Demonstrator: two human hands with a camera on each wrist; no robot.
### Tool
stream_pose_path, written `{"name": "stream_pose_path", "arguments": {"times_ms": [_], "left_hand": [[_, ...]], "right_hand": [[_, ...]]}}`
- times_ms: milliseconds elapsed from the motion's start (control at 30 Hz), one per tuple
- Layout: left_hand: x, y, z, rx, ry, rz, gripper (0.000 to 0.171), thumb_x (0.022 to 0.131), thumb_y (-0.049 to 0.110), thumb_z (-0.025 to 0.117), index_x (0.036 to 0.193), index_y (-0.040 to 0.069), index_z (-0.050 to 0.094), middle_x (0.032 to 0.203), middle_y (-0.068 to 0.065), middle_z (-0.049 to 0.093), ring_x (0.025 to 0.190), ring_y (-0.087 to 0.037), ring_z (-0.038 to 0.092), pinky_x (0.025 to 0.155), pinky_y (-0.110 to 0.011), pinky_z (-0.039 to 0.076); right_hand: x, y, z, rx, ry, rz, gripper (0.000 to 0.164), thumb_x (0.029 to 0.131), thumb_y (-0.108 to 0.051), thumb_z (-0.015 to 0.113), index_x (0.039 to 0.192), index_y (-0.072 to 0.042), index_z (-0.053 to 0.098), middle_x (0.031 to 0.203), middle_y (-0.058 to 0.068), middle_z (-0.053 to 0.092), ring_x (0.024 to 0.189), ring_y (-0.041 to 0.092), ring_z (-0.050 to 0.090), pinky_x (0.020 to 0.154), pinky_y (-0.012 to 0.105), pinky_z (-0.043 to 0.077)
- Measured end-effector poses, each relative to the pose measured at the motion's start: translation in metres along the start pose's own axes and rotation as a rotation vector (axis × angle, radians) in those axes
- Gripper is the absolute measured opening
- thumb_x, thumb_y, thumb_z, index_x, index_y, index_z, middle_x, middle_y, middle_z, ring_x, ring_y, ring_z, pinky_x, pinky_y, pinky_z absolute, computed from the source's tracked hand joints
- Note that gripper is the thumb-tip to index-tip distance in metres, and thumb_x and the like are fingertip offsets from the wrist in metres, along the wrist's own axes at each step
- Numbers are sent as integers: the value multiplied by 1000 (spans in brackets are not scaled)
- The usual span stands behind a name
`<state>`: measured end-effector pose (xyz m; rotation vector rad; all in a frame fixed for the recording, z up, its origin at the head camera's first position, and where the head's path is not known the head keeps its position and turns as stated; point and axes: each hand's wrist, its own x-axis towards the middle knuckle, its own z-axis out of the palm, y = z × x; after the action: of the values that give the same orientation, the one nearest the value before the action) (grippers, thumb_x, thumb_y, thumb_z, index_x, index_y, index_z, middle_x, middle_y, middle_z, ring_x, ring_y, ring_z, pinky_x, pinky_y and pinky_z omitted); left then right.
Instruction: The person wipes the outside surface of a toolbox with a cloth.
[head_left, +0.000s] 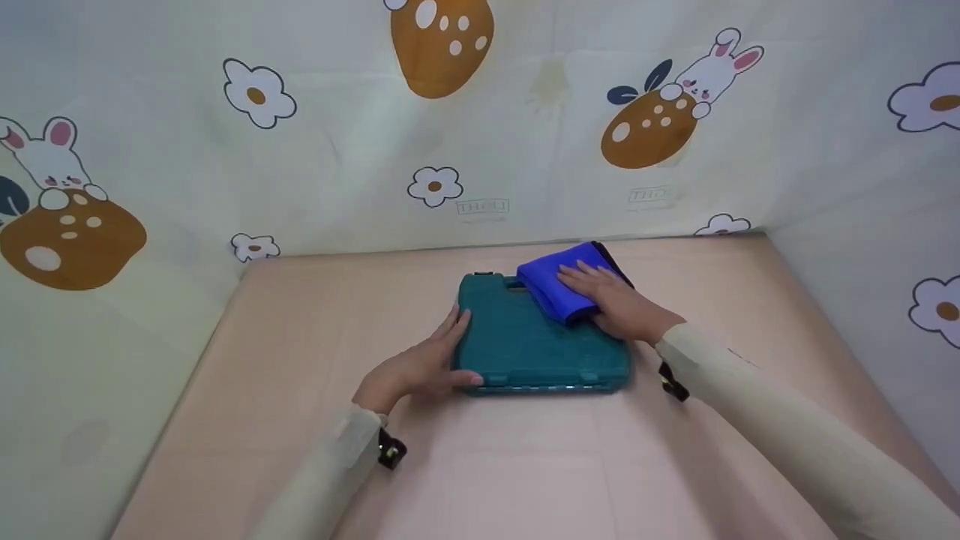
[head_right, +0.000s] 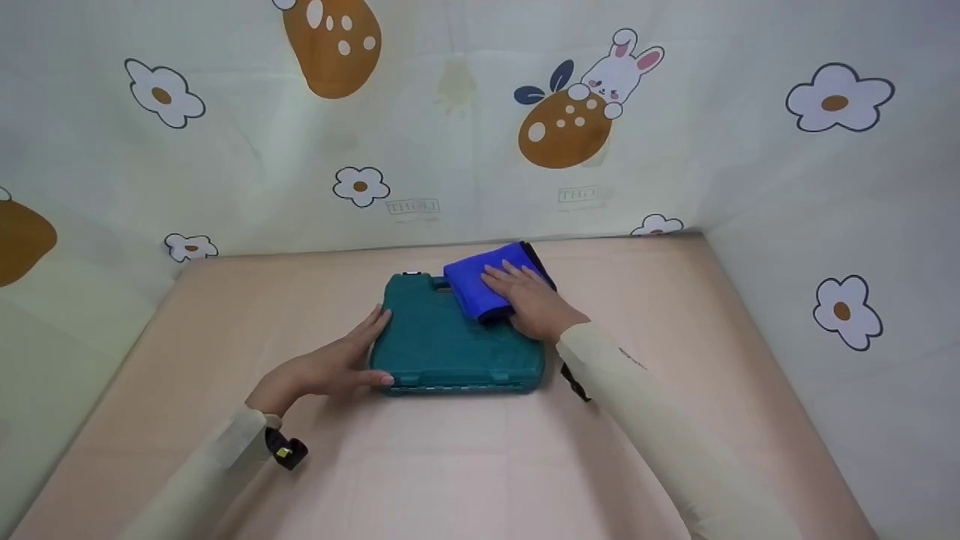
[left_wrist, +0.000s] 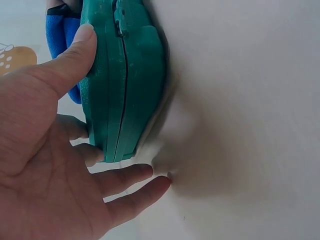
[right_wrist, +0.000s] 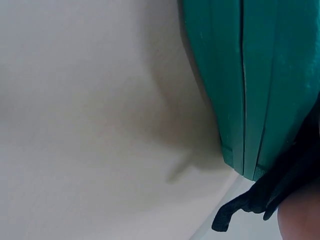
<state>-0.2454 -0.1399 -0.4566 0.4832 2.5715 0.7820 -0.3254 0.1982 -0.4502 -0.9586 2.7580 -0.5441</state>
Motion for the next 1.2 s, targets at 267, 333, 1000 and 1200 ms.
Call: {"name": "stream_pose_path", "arguments": {"times_ms": [267,333,1000,1200], "left_hand": [[0,1,0,17,-4,2,111,91,53,70,164,17,-6,168,0,-17,153,-28,3,118,-49,20],[0,1,0,21,-6,-1,111,91,53,70,164,18,-6,168,0,-17,153,-27,3,118,-49,20],[-2,3,-1,5,-9,-3,110,92,54,68,163,19,-8,167,3,-17,153,-25,1,118,-49,18],[-2,3,0,19,-1,-13,112,90,57,68,163,21,-9,167,5,-19,153,-26,0,117,-52,19]], "right_hand": [[-1,-2,0,-1,-6,0,74,99,3,57,163,-15,24,167,5,21,153,33,4,119,53,7],[-1,-3,-1,4,-13,-4,73,99,4,56,163,-14,23,167,6,21,153,33,3,120,52,6],[-8,-5,-1,18,-32,14,74,99,5,55,163,-14,22,167,7,19,153,34,0,119,54,5],[-12,-7,0,23,-27,9,76,98,6,56,163,-14,22,167,6,19,153,34,0,119,55,4]]}}
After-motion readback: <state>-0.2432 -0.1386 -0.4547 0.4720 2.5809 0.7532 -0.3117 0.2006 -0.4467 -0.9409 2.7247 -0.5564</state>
